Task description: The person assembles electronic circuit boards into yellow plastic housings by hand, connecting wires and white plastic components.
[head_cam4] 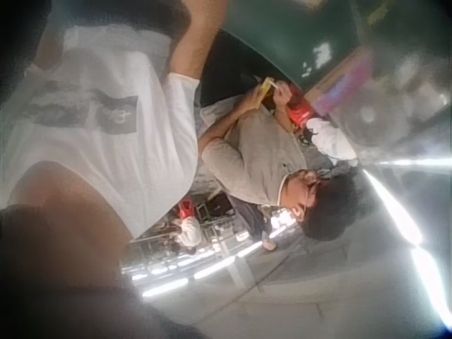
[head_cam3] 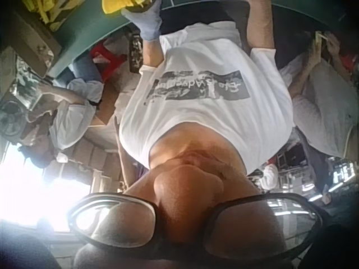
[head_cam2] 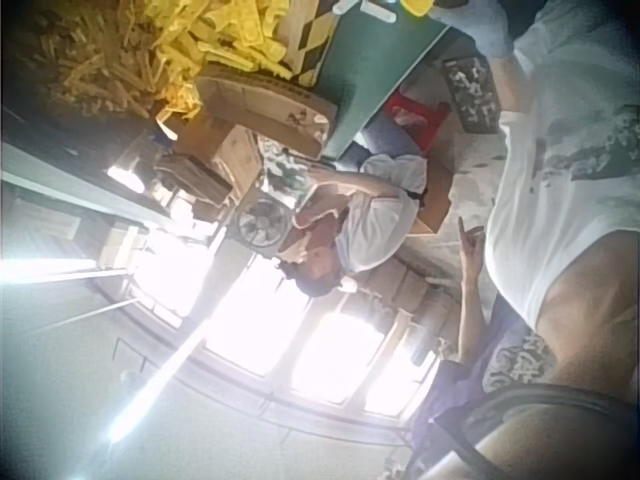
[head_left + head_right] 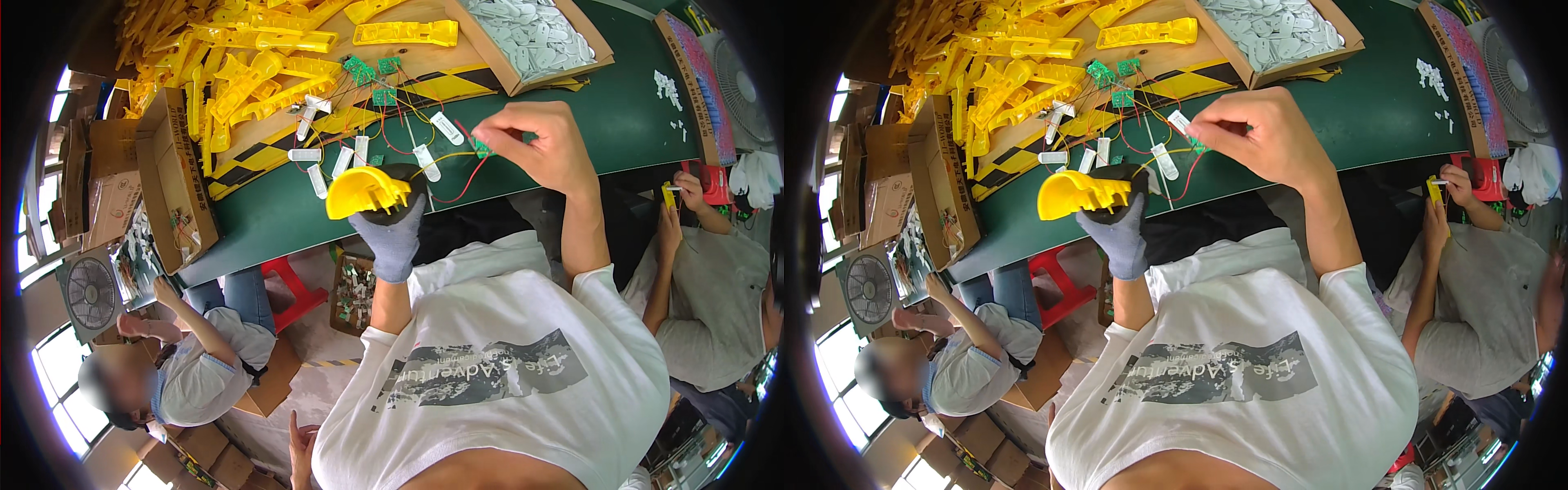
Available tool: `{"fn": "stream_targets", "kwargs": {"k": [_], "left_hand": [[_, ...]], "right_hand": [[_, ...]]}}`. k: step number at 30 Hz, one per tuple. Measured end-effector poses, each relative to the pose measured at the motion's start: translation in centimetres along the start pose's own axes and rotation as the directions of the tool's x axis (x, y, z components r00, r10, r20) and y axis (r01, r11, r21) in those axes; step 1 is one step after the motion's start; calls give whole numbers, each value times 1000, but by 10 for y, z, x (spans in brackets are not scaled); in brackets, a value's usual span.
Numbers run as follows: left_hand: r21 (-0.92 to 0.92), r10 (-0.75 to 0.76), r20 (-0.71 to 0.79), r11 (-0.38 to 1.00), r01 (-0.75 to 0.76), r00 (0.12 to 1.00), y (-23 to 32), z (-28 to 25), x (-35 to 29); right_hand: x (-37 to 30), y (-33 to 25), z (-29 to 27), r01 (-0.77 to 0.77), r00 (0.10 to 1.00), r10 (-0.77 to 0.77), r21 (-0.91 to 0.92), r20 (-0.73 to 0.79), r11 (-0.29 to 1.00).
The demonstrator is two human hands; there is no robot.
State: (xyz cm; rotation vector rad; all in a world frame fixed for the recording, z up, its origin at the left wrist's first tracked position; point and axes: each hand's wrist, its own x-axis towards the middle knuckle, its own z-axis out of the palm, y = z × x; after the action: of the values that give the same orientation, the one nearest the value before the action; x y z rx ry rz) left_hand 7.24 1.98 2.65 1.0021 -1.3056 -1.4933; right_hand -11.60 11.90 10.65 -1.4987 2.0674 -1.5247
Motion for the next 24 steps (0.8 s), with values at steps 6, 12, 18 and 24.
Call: {"fn": "stream_targets", "kwargs": {"k": [6,12,18,24], "left_hand": [[-148,-52,269,984,95,962,24,9,26],[-124,-222,680,905,408,699,4,8,37],[-37,-217,859,877,479,463,-1,6,27],[-43,-190,446,971,233,874,1,10,12]], "right_hand": [[0,1,1,30,986,-73,270,150,962],[-5,32,28,-97,992,28,617,120,781],[-8,25,45,-374,927,212,720,309,585],[-13,20,57,-340,939,327,426,106,838]]}}
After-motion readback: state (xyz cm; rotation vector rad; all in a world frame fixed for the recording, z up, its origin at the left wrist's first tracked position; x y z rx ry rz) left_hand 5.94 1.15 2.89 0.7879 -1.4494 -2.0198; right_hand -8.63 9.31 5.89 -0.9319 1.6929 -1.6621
